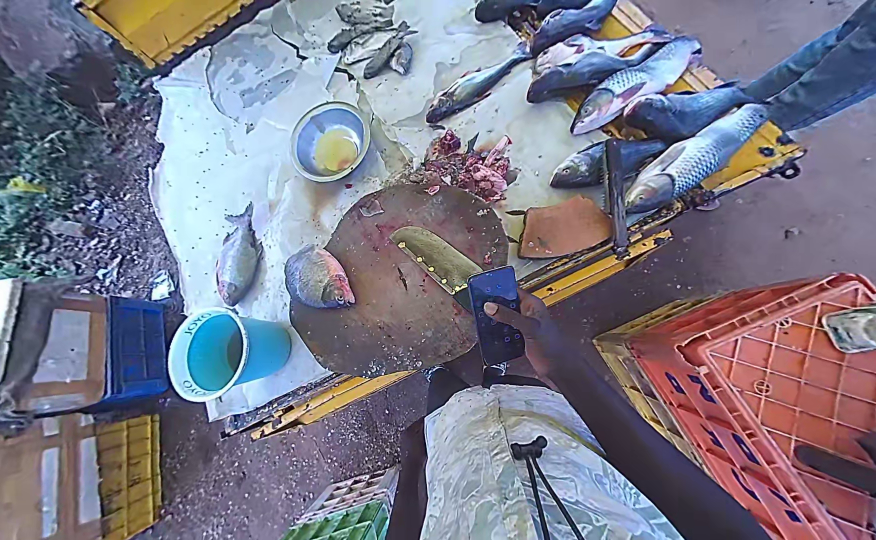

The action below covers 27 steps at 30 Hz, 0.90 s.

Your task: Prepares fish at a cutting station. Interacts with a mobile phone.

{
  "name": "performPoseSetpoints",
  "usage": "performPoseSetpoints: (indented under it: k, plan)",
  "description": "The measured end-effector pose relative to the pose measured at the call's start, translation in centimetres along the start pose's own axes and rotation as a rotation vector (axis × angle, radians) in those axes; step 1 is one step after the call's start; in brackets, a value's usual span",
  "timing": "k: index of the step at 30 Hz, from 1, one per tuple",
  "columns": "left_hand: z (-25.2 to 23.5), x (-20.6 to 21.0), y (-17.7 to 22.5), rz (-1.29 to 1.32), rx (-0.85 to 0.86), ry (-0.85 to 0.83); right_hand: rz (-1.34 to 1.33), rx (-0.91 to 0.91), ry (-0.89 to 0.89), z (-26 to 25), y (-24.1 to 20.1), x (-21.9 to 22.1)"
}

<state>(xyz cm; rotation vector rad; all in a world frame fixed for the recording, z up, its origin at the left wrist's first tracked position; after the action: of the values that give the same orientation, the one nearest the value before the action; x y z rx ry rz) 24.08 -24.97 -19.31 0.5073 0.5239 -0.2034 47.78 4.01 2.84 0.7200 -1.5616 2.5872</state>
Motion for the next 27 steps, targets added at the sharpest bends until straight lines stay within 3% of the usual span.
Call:
performPoseSetpoints:
  k: [9, 21, 25, 27]
  plan:
    - [-0.2, 0.0, 0.3, -0.108, -0.019, -0.018, 0.006, 0.022, 0.049, -0.3, 1.0, -0.6]
    - [0.4, -0.2, 0.8, -0.013, -0.019, -0.005, 0.059, 0.037, 0.051, -0.5, 1.2, 0.1]
    - [0.1, -0.1, 0.4, -0.071, 0.000, -0.023, 0.042, 0.004, -0.022, 0.0, 1.2, 0.4]
    - [-0.3, -1.1, 2.3, -0.025, 0.059, 0.038, 0.031, 0.014, -0.053, 0.4, 0.8, 0.7]
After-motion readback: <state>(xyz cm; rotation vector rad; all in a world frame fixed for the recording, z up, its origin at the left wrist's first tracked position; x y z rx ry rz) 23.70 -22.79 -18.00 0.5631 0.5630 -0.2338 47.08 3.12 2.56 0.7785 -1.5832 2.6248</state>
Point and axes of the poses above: each hand's wrist, its own z-axis away from the middle knuckle, its own x-axis out of the palm, y = z × x, the point moved 6 cm from there along -z, towards the middle knuckle, and after that the axes turned 1 degree about -y, right-handed, at the moved point
